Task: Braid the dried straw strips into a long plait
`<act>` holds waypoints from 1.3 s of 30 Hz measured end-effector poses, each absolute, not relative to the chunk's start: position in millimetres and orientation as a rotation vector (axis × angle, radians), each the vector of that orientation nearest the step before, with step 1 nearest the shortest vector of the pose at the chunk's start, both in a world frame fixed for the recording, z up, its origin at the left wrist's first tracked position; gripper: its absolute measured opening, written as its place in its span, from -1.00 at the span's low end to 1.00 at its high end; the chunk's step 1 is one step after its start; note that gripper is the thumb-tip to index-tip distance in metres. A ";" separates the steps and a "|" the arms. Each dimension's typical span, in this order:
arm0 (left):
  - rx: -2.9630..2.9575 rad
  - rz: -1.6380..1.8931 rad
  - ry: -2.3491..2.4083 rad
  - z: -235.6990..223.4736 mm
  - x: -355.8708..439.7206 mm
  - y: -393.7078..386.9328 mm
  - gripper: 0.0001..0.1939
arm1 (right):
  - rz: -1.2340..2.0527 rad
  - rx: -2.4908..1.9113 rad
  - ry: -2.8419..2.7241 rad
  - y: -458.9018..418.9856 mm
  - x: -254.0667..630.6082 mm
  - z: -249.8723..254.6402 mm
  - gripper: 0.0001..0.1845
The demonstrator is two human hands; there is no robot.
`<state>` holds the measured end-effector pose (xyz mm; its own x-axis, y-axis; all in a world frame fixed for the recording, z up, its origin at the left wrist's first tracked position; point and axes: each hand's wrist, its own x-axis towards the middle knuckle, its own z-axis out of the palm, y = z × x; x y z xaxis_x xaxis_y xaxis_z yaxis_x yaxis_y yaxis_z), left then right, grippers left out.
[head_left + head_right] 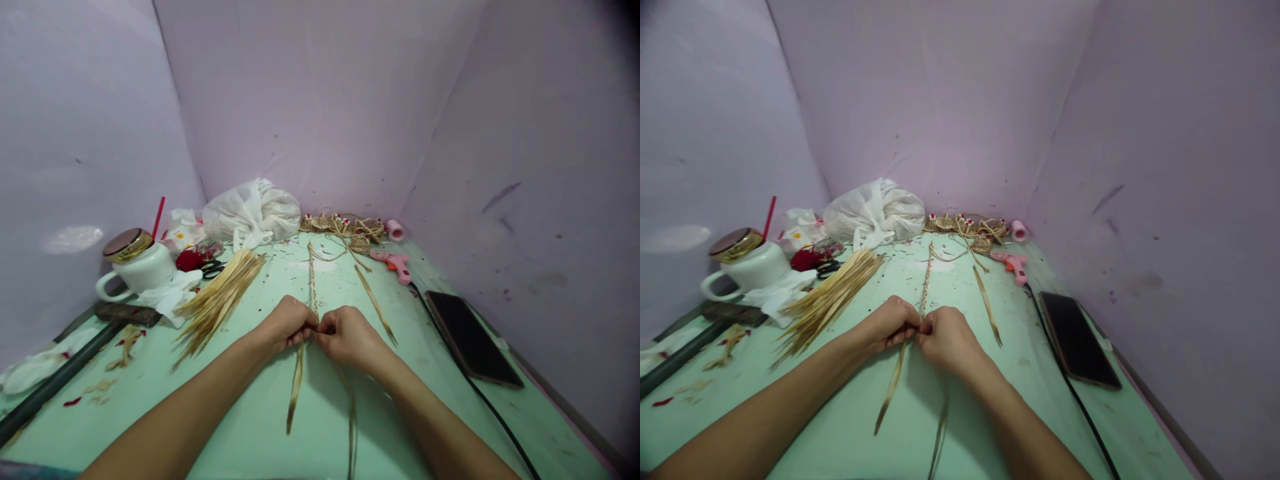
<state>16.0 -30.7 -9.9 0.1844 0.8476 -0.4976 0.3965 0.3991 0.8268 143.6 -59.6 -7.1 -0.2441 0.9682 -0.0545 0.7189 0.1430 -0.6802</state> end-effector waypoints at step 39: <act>1.956 0.163 1.611 2.3 6.2 -43.6 -0.87 | 1.536 -1.557 -1.337 -42.7 137.4 -27.5 -0.91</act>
<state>6.2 -43.6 2.3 0.2580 0.9279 -0.2692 0.8551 -0.0896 0.5107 137.4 -42.7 -27.5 -0.1595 0.9096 -0.3836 0.2542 -0.3376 -0.9063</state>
